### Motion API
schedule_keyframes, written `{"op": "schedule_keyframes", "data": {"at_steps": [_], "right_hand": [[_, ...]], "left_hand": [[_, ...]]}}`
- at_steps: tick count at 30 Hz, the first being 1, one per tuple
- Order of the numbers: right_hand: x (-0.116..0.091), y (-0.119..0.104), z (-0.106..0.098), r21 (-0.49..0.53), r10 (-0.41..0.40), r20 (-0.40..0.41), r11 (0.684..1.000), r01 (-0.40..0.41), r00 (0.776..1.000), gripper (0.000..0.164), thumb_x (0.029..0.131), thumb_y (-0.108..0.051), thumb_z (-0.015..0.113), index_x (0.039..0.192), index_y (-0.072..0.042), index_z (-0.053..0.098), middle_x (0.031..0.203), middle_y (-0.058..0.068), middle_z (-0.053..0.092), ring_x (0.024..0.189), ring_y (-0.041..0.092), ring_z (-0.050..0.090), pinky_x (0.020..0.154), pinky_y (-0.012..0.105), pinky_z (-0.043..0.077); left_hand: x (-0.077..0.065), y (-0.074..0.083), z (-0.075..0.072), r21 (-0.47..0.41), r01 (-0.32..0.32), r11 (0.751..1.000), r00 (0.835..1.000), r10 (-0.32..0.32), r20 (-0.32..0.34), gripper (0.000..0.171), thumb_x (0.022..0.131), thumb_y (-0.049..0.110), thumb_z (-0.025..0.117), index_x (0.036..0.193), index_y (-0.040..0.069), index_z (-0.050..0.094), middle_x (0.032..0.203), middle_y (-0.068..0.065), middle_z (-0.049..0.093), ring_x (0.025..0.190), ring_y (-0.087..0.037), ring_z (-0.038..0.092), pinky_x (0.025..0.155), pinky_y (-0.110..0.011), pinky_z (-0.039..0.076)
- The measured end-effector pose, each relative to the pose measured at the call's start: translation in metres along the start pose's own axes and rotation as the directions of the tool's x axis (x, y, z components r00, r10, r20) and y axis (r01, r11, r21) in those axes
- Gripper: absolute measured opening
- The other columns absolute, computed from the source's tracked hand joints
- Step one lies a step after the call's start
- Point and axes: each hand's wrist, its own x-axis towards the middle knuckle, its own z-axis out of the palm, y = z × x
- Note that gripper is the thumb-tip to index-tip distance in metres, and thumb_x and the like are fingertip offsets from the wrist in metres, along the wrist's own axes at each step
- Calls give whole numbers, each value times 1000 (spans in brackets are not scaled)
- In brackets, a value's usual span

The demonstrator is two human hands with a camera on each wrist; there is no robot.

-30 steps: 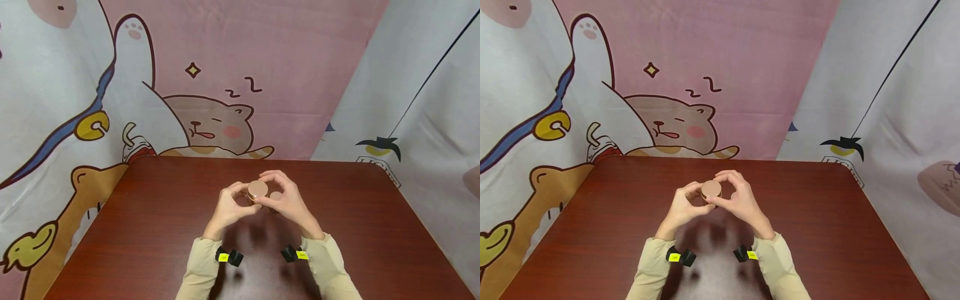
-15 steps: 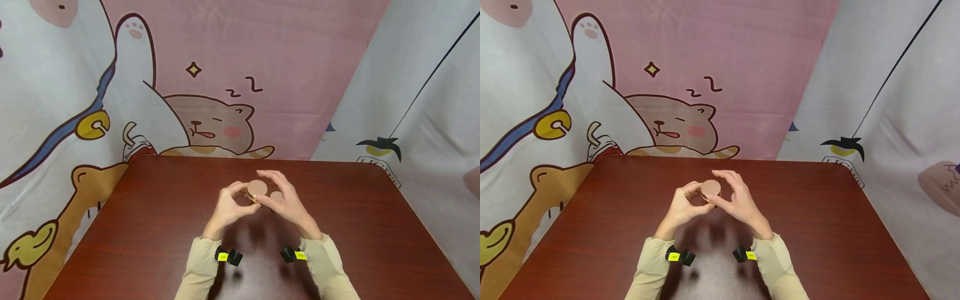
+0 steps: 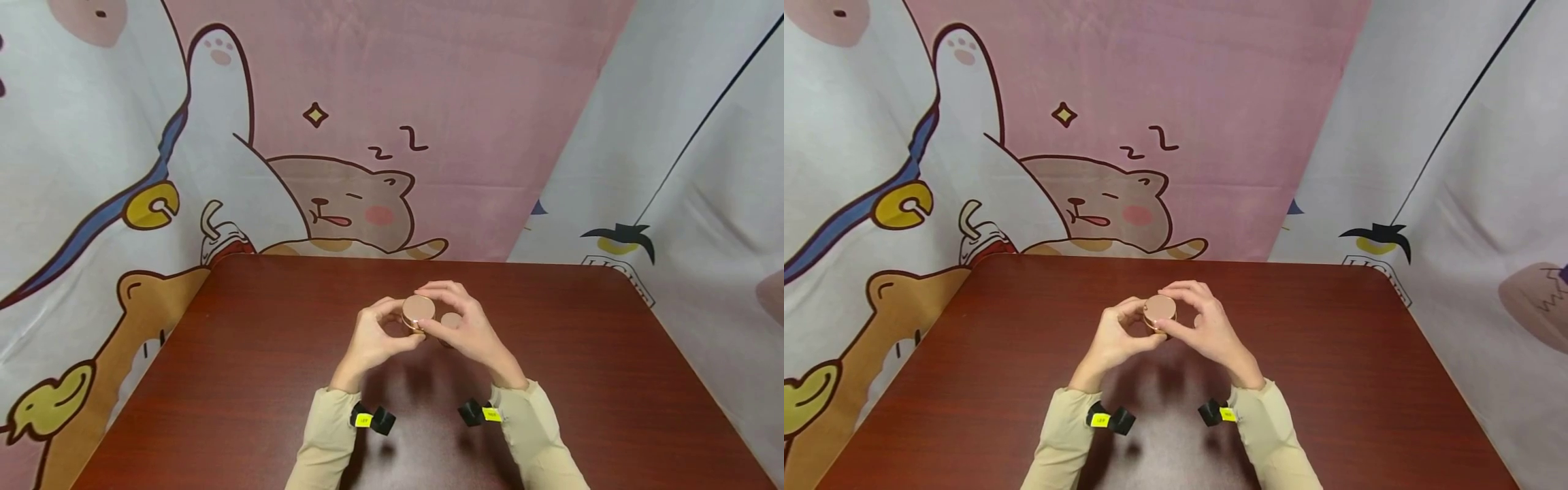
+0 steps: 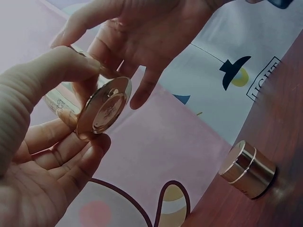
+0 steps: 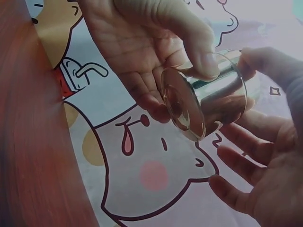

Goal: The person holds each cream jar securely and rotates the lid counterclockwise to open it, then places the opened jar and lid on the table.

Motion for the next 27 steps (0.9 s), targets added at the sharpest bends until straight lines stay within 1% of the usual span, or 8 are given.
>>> {"op": "schedule_keyframes", "data": {"at_steps": [4,6,10,15,18,21,23,27], "right_hand": [[-2,1,-1,-20,-21,37,1000,21,999,42,96,-1,80,137,5,75,135,25,73,131,8,58,110,34,52],[-3,1,-1,-33,-18,31,999,19,999,47,97,-8,82,142,5,73,139,25,72,133,12,58,111,38,52],[-4,0,3,-53,25,-18,998,-26,1000,58,89,-10,92,141,4,70,139,23,72,132,19,59,114,41,49],[-3,0,7,-49,39,-63,998,-42,997,50,79,-1,96,123,1,73,131,24,74,124,30,62,109,37,49],[-2,0,7,-17,37,-55,999,-38,998,44,81,3,93,122,1,77,129,25,74,124,17,62,107,32,49],[-2,0,6,0,21,-26,1000,-21,999,43,85,5,89,127,4,78,131,26,74,127,6,58,109,30,48],[-2,1,5,4,7,2,1000,-7,1000,43,90,3,86,132,5,77,133,25,74,129,4,57,111,30,47],[-4,4,4,-9,-21,24,1000,21,999,48,97,-7,83,142,5,72,140,26,72,134,10,57,115,36,47]], "left_hand": [[-1,2,0,3,7,1000,1000,-7,-2,43,78,-9,91,117,-15,77,104,-33,75,93,4,68,89,-25,66],[-1,2,1,3,8,1000,1000,-8,-3,43,78,-9,91,117,-16,77,104,-33,74,94,5,67,89,-26,66],[-1,2,1,-9,8,1000,1000,-8,-5,42,78,-9,90,117,-16,76,103,-33,74,94,7,65,90,-24,65],[-1,2,0,-17,9,1000,1000,-9,-1,41,79,-8,89,118,-16,77,103,-33,73,93,7,64,90,-22,64],[-1,2,0,-7,8,1000,1000,-8,3,41,79,-8,90,118,-15,77,103,-32,73,93,6,65,90,-22,64],[-1,2,0,-2,0,1000,1000,0,4,41,79,-8,90,117,-15,77,102,-32,73,93,6,65,89,-23,64],[-1,2,0,-3,-5,1000,1000,5,2,41,78,-9,90,116,-15,77,102,-32,73,93,6,65,88,-23,65],[-2,1,1,-7,-1,1000,1000,1,0,41,78,-9,90,116,-16,76,102,-33,73,93,7,65,88,-23,64]]}}
